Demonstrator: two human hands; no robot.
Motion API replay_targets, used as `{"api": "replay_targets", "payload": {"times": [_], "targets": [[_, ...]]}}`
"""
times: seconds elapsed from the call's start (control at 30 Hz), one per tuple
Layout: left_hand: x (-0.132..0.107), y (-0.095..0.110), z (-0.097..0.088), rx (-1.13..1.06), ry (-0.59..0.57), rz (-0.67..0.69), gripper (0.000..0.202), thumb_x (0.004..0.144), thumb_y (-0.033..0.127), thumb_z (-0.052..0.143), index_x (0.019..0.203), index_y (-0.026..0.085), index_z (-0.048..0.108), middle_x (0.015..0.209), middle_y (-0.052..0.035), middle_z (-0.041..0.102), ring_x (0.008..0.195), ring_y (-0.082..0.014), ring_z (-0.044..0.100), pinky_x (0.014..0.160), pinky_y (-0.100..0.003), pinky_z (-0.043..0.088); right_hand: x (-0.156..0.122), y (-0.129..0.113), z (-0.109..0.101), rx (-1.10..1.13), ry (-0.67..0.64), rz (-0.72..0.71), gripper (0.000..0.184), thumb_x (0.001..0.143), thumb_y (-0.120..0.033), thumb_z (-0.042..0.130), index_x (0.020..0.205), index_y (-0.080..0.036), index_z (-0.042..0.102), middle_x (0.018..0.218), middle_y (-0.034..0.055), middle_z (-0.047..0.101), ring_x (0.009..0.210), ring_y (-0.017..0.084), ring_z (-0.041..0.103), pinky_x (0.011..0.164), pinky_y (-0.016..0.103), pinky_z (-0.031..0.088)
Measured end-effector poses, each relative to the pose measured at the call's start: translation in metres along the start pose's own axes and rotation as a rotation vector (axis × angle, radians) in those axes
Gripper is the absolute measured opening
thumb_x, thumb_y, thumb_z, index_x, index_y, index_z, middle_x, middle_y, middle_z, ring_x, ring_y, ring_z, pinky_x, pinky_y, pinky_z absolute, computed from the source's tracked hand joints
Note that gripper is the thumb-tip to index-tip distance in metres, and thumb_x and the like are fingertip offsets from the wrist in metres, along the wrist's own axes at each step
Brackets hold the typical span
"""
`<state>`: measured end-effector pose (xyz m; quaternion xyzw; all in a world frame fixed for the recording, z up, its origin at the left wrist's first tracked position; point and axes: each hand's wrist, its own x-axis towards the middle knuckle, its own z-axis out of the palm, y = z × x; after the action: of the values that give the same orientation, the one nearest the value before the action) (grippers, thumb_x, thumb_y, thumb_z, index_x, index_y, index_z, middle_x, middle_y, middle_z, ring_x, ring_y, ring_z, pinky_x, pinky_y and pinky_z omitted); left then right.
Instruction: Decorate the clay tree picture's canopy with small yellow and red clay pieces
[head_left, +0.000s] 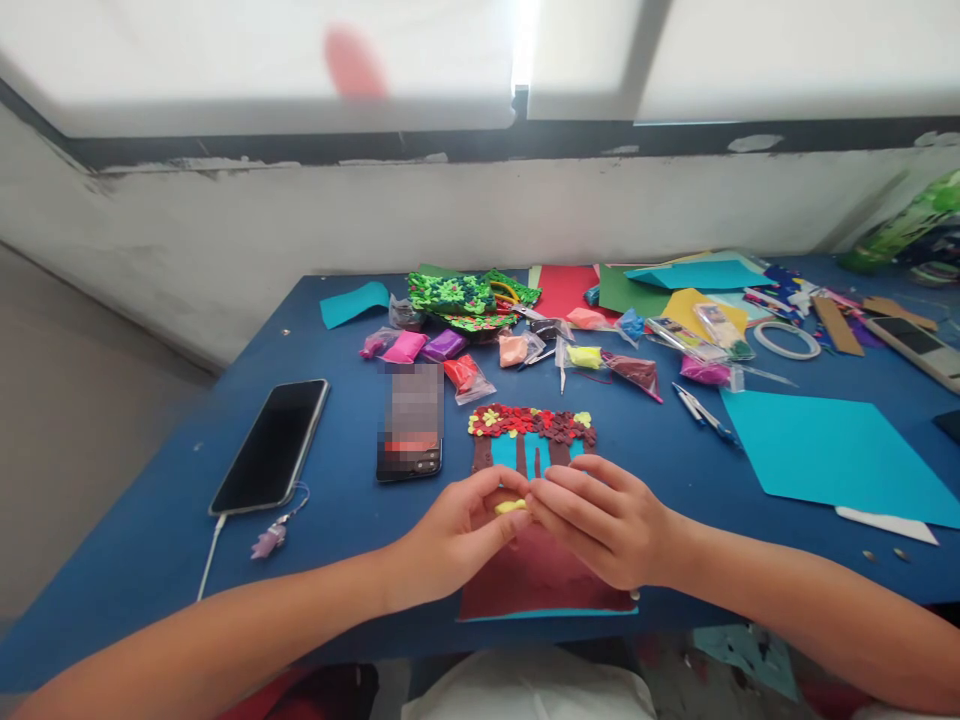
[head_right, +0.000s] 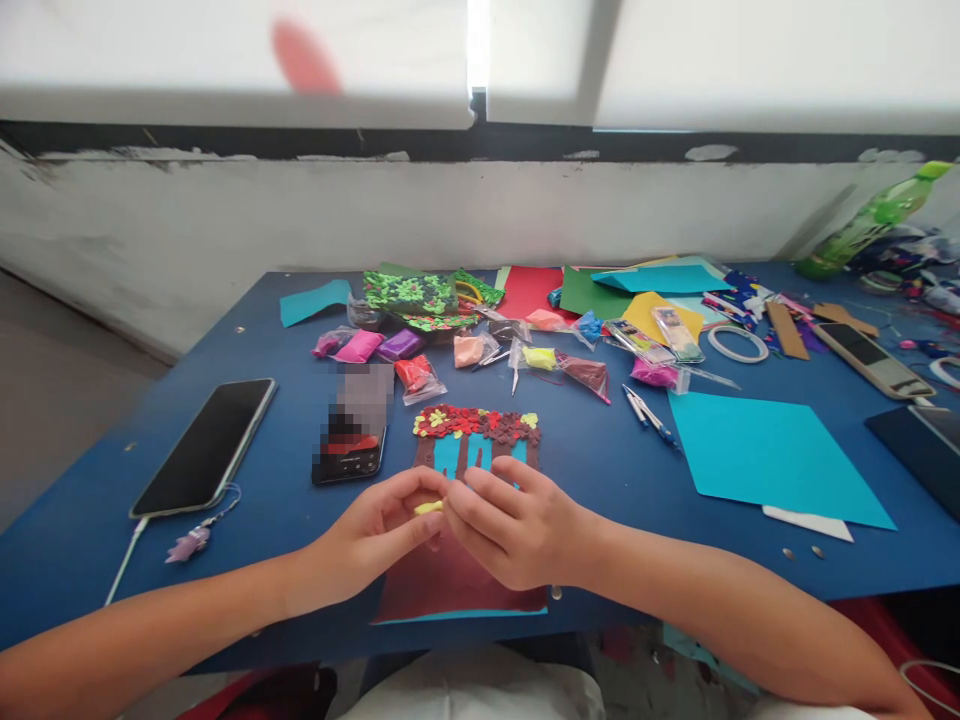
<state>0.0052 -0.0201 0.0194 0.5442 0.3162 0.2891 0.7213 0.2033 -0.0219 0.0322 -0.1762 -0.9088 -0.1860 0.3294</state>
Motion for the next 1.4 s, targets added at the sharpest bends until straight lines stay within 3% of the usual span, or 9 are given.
{"api": "replay_targets", "payload": {"times": [0.37,0.67,1.07,1.2,1.4], "targets": [[0.001,0.003,-0.002,0.212,0.088,-0.006,0.022,0.078,0.031,0.062,0.089,0.013,0.064,0.077,-0.0025,0.062,0.068,-0.0128,0.055,0.063,-0.022,0.046,-0.001,-0.001,-0.002,-0.031,0.042,-0.03,0.031,0.092,-0.009,0.038,0.084,-0.008,0.068,0.086,0.0067,0.072,0.08,0.018,0.064,0.069,0.033,0.049],[0.001,0.007,-0.001,0.4,0.158,0.118,0.017,0.078,0.025,0.058,0.081,0.011,0.068,0.069,-0.0041,0.068,0.06,-0.012,0.058,0.055,-0.018,0.048,-0.003,-0.004,-0.001,0.005,0.06,-0.033,0.029,0.089,-0.005,0.04,0.08,-0.006,0.068,0.086,0.01,0.072,0.076,0.019,0.065,0.064,0.033,0.048],[0.001,0.01,-0.002,0.456,0.17,0.153,0.019,0.082,0.029,0.056,0.076,0.013,0.065,0.065,-0.0025,0.064,0.059,-0.0129,0.056,0.053,-0.02,0.046,-0.004,-0.004,0.001,-0.026,0.018,0.005,0.027,0.09,-0.007,0.04,0.086,-0.006,0.066,0.085,0.0101,0.07,0.078,0.017,0.062,0.068,0.033,0.049],[0.003,0.006,-0.006,0.409,0.205,0.178,0.019,0.086,0.031,0.053,0.081,0.014,0.059,0.068,-0.0021,0.063,0.061,-0.0121,0.057,0.055,-0.021,0.047,-0.005,0.008,0.0,-0.115,-0.038,0.065,0.024,0.091,-0.009,0.04,0.094,-0.008,0.063,0.086,0.0102,0.069,0.078,0.017,0.062,0.069,0.032,0.048],[0.013,0.001,-0.023,0.616,0.347,0.364,0.017,0.095,0.023,0.039,0.1,0.014,0.053,0.074,-0.0039,0.063,0.063,-0.012,0.059,0.054,-0.02,0.048,-0.013,0.042,-0.003,-0.279,-0.118,0.207,0.021,0.091,-0.008,0.041,0.101,-0.008,0.06,0.091,0.0118,0.069,0.075,0.016,0.061,0.066,0.029,0.044]]}}
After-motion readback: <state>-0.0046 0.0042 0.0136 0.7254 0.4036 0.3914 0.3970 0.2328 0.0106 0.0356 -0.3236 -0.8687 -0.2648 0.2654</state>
